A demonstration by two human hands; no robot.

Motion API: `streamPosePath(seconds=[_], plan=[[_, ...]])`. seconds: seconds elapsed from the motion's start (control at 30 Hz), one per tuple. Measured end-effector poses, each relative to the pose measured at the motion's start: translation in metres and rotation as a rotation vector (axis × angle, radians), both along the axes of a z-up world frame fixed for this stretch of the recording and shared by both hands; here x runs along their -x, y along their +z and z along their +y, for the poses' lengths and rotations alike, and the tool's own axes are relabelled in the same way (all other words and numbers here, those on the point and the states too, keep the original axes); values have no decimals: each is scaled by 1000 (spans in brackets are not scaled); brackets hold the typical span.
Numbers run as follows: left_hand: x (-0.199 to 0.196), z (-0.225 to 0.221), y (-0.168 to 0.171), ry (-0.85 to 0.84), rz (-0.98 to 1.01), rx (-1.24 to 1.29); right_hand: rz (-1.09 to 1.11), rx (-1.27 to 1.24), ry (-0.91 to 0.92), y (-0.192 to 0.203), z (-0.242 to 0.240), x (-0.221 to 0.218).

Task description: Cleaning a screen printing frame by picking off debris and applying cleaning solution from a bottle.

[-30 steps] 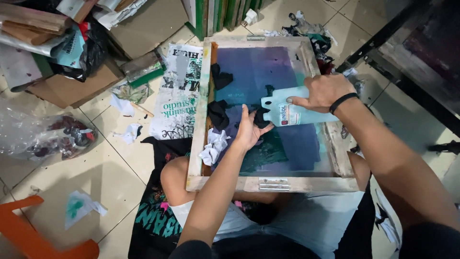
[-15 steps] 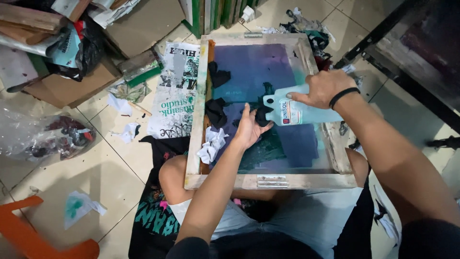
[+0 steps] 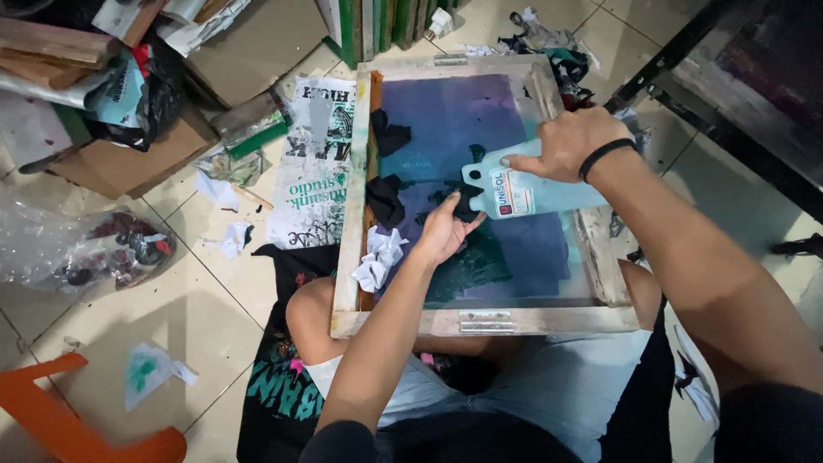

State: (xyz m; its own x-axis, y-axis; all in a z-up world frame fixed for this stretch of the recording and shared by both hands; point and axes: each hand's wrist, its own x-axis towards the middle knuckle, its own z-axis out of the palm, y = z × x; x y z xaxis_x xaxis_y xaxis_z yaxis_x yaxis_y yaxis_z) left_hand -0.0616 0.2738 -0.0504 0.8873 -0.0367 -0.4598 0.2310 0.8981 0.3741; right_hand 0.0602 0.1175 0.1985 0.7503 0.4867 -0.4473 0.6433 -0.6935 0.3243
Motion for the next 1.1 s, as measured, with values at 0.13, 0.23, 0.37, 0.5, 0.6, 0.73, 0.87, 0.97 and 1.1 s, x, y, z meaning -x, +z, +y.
streamPosePath(seconds=[0.13, 0.23, 0.37, 0.5, 0.6, 0.73, 0.87, 0.97, 1.1], plan=[[5, 4, 17, 28, 20, 25, 39, -27, -42, 2, 2, -3], [7, 3, 23, 2, -40, 22, 47, -8, -40, -3, -1, -5], [4, 1, 18, 12, -11, 25, 69, -46, -90, -7, -7, -8], [-2, 2, -6, -10, -32, 49, 114, -131, -147, -4, -17, -7], [4, 0, 24, -15, -48, 57, 104, -139, -135, -3, -23, -4], [3, -1, 20, -37, -57, 68, 117, -139, -137, -5, -26, -4], [4, -2, 16, -47, -57, 35, 120, -135, -140, -16, -32, -7], [3, -2, 7, -42, -87, -17, 85, -173, -122, -25, -39, -8], [-1, -9, -29, -53, -155, -163, -21, -316, -14, -61, -63, -17]])
